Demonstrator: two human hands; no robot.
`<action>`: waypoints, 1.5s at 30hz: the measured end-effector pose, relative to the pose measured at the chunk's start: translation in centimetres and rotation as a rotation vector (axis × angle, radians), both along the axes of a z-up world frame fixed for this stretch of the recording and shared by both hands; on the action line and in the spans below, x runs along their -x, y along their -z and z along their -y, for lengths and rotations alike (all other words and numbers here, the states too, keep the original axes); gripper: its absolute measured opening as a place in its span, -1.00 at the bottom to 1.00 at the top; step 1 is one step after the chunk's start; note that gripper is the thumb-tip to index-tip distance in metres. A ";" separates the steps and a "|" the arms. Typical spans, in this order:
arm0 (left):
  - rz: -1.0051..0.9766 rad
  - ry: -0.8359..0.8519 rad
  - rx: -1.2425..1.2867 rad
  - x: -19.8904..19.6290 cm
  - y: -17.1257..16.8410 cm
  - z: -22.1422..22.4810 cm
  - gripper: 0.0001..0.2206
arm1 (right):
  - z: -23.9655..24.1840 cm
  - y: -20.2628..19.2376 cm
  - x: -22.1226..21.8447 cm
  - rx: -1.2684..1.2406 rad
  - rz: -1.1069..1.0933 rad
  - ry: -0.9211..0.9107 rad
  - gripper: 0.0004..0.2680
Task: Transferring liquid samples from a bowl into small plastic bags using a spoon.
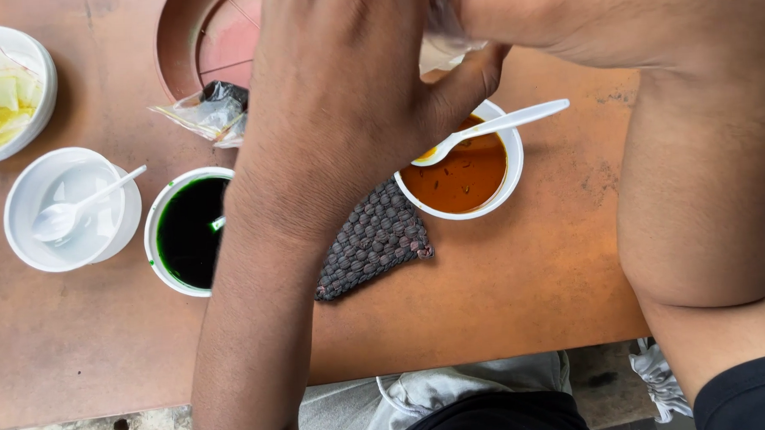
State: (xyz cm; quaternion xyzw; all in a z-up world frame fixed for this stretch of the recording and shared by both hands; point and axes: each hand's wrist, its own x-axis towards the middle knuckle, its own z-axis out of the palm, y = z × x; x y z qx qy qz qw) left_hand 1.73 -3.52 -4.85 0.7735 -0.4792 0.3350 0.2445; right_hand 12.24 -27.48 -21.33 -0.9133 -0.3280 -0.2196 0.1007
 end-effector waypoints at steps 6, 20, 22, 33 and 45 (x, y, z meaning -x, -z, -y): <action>-0.033 -0.179 -0.053 1.3 -0.5 1.7 -0.68 | 0.5 -0.8 -0.5 -0.046 -0.049 0.007 -0.65; -0.237 0.029 0.045 1.1 -0.5 2.6 -0.63 | -5.4 -17.6 9.5 -0.157 -0.236 0.018 -0.74; -0.237 -0.051 -0.028 1.4 -0.4 2.9 -0.55 | -5.4 -18.4 9.8 -0.173 -0.263 0.020 -0.75; -0.229 -0.033 -0.040 1.0 -0.9 2.3 -0.34 | -4.1 -19.8 10.7 -0.248 -0.410 0.029 -0.80; -0.515 0.172 0.150 0.5 -4.7 -4.6 -0.82 | -2.1 -21.1 12.2 -0.493 -0.605 0.000 -0.73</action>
